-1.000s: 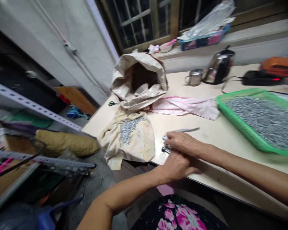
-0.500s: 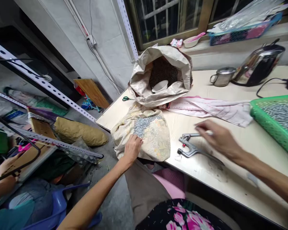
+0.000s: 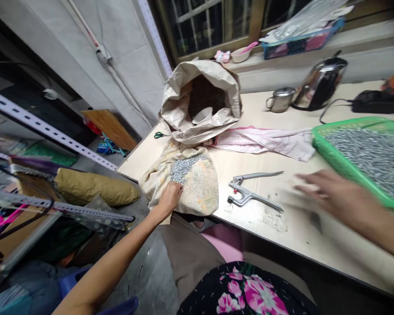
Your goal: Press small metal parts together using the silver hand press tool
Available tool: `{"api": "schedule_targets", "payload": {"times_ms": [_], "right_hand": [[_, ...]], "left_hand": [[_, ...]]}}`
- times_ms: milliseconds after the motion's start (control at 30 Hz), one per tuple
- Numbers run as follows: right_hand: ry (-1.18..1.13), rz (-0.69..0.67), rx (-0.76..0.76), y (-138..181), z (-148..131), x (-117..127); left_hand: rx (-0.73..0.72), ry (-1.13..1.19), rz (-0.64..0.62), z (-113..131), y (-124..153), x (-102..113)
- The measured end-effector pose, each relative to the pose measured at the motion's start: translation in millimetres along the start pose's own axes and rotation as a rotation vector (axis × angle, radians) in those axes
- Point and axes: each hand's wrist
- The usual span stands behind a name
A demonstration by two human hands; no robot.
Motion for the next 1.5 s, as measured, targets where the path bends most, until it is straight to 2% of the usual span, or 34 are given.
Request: {"api": "schedule_targets", "payload": {"times_ms": [100, 200, 333, 500, 633, 767, 1000, 1200, 1500], "right_hand": [[-0.008, -0.217, 0.180, 1.8, -60.5, -28.3], [0.052, -0.245, 0.164, -8.6, -92.9, -49.3], [0.061, -0.165, 0.175, -16.2, -92.2, -61.9], [0.126, 0.015, 0.377, -13.2, -87.2, -56.0], [0.210, 0.148, 0.418, -14.1, -90.5, -49.5], [0.246, 0.211, 0.400, -16.3, -90.1, -49.3], [0.230, 0.188, 0.383, -14.8, -89.2, -53.1], [0.209, 0.052, 0.359, -13.2, -88.4, -58.7], [0.186, 0.053, 0.365, -13.8, -85.3, -58.9]], "left_hand": [[-0.008, -0.053, 0.010, 1.3, -3.8, 5.1], [-0.039, -0.019, 0.059, 6.7, -4.0, 12.4], [-0.045, 0.338, 0.148, 36.0, 1.7, 18.6], [0.073, 0.891, 0.003, 101.3, -1.6, 7.2], [0.164, 1.103, -0.043, 133.2, -11.5, -10.1], [0.261, 1.141, -0.099, 137.7, -14.7, -23.0], [0.310, 1.141, -0.144, 130.8, -20.1, -35.8], [0.410, 1.162, -0.347, 135.5, -29.9, -28.4], [0.466, 1.140, -0.404, 142.4, -37.1, -24.3]]}}
Point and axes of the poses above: each hand's wrist, its own y-axis away from the middle knuckle, its own x-axis out of the back of the hand, z = x × y, and after that the axes turned 12 degrees about y, right-handed
